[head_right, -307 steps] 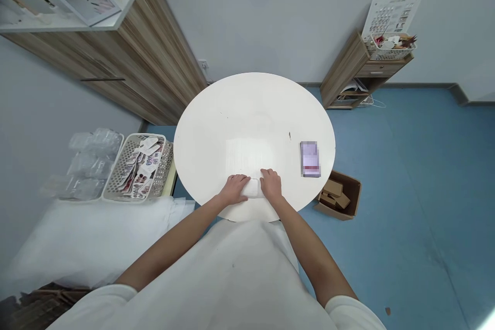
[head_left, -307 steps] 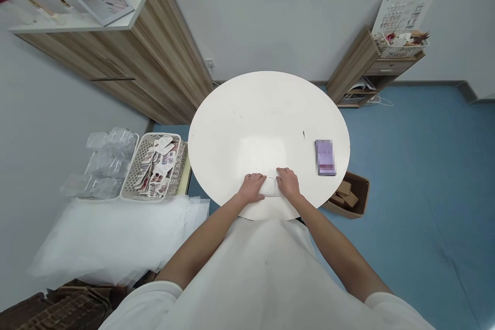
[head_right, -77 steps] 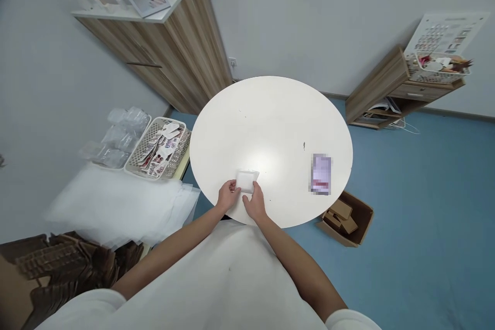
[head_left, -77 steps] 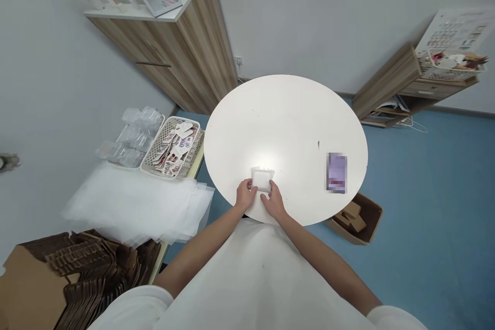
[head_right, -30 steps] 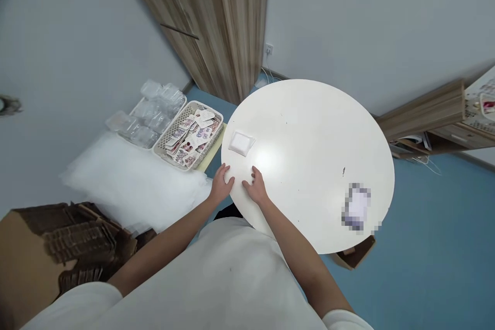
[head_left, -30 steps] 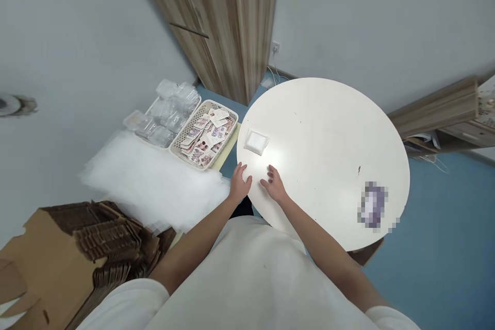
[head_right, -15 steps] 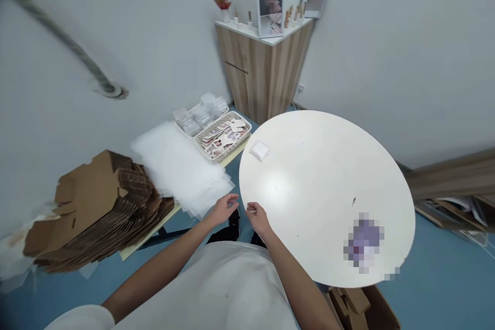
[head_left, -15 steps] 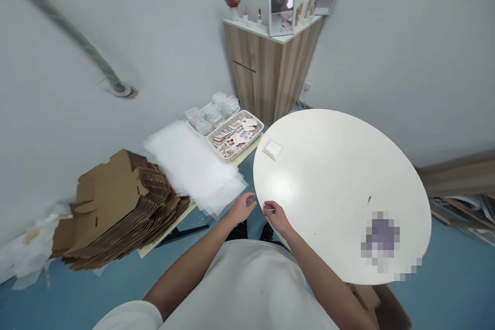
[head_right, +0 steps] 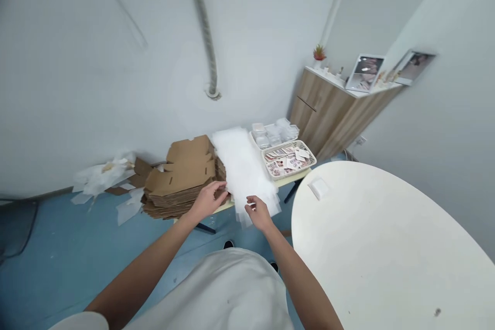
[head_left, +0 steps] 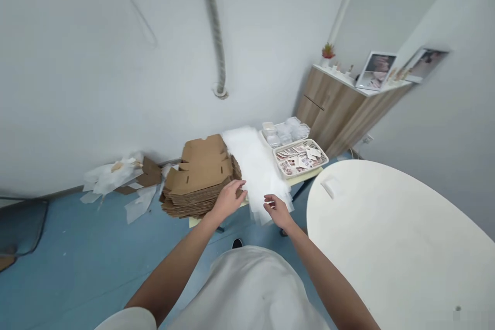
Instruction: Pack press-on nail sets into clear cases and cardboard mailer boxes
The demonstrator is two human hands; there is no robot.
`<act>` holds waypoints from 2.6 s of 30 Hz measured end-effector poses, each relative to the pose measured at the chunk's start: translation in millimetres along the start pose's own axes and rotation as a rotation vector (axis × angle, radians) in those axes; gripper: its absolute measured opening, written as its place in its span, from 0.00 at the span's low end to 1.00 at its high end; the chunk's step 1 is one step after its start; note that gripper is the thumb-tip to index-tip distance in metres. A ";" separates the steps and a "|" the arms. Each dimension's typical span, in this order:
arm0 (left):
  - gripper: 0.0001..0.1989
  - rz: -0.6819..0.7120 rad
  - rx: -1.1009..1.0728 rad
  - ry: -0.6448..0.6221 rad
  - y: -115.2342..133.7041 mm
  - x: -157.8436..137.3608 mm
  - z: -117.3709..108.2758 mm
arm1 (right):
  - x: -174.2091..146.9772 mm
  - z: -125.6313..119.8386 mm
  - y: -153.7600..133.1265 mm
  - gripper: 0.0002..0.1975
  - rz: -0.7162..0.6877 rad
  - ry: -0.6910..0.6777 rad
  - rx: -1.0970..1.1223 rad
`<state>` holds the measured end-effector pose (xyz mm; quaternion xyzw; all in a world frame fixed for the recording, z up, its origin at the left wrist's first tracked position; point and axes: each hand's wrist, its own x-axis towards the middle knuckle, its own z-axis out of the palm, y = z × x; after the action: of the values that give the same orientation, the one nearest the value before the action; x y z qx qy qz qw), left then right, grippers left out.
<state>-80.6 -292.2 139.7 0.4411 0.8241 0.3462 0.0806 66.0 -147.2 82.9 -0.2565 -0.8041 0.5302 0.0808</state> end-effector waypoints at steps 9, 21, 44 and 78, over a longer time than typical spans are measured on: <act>0.25 -0.204 0.260 -0.007 -100.7 -18.5 -84.3 | 84.6 63.8 -104.1 0.22 -0.290 0.138 -0.501; 0.21 -0.205 0.041 -0.065 -121.6 -26.2 -93.8 | 124.4 87.0 -137.6 0.12 -0.309 0.181 -0.730; 0.14 0.100 0.266 0.119 -93.2 -28.4 -108.5 | 77.1 64.3 -138.1 0.35 -0.051 0.044 0.007; 0.25 0.048 0.146 -0.086 29.4 9.4 -31.5 | -104.6 -67.1 -45.4 0.20 0.148 0.666 -0.224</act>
<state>-80.2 -289.6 183.8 0.4798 0.8321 0.2678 0.0754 167.6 -158.8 167.0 -0.4799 -0.7662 0.3304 0.2710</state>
